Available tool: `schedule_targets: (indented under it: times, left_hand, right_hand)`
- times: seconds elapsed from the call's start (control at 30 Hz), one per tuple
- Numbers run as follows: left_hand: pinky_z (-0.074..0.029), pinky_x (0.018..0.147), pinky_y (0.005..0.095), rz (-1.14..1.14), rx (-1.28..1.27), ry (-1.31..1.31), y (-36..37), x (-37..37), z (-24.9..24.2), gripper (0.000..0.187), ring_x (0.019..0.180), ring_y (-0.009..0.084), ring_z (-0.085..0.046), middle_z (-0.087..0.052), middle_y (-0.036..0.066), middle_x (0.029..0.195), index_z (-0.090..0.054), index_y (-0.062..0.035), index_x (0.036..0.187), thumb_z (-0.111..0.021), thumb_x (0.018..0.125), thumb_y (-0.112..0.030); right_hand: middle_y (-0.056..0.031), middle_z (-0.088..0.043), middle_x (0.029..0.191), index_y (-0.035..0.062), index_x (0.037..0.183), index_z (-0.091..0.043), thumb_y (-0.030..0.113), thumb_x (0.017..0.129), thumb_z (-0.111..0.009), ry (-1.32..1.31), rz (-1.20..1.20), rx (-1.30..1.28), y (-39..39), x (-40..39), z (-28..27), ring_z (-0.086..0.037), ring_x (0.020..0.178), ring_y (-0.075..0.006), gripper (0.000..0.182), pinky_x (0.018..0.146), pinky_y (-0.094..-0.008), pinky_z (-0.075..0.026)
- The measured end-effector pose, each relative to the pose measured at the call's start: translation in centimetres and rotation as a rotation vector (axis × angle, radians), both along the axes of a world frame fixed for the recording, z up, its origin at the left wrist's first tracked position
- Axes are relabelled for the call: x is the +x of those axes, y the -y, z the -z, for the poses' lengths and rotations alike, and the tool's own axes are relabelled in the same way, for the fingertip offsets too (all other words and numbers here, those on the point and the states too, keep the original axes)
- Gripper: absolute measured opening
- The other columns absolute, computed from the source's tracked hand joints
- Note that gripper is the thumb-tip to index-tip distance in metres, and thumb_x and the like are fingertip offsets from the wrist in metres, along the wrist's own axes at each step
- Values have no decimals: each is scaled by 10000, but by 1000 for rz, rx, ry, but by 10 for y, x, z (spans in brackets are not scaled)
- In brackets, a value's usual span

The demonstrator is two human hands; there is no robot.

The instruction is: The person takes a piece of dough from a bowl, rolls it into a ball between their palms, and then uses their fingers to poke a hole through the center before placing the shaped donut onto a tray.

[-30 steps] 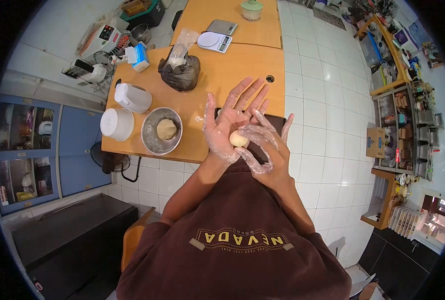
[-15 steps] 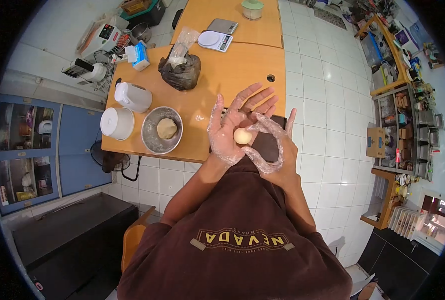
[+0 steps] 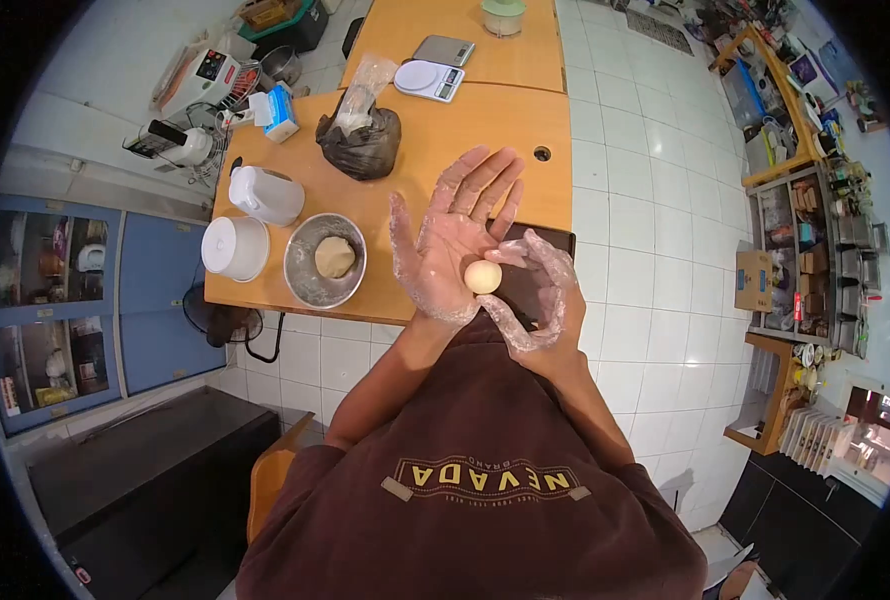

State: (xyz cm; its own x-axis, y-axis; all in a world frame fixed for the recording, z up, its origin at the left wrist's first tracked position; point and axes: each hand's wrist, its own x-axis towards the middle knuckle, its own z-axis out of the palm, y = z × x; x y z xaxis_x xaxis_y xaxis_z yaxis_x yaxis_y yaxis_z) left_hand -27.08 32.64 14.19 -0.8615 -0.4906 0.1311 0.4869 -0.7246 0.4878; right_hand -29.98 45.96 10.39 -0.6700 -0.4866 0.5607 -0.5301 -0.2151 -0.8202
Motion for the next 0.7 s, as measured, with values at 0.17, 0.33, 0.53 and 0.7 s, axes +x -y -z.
schedule_targets:
  times: [0.17, 0.33, 0.53, 0.7]
  left_hand:
    - [-191, 1302, 522, -26, 41, -36, 1, 1, -8, 970, 1531, 399, -319, -362, 294, 1602, -329, 55, 1560, -306, 1015, -747]
    - [-138, 1312, 561, -30, 82, -76, 4, 3, -8, 977, 1533, 415, -302, -354, 289, 1611, -311, 67, 1568, -328, 1018, -740]
    - [-170, 1307, 556, -40, 122, -69, 8, 4, -3, 949, 1514, 395, -342, -383, 278, 1598, -336, 65, 1555, -316, 1028, -725]
    - [-234, 1289, 496, 10, 28, 122, -3, 4, 9, 852, 1487, 359, -404, -463, 248, 1549, -386, 33, 1537, -257, 1064, -664]
  right_hand:
    - [-188, -724, 1161, -39, 1438, -503, -37, 796, -849, -75, 16, 18, -2, -3, 1, -706, 1126, -314, 729, 1032, -432, -531]
    - [-204, -724, 1147, -40, 1384, -561, -49, 796, -847, -120, 14, 46, -2, -7, -8, -716, 1075, -304, 654, 965, -399, -563]
    - [-196, -728, 1148, -45, 1254, -659, -40, 794, -846, -104, 37, 69, -4, -8, -14, -705, 1091, -309, 496, 953, -425, -578]
    - [-185, -732, 1178, -23, 1210, -695, -21, 791, -842, -1, -13, 14, 0, -5, -4, -683, 1163, -352, 444, 1096, -523, -487]
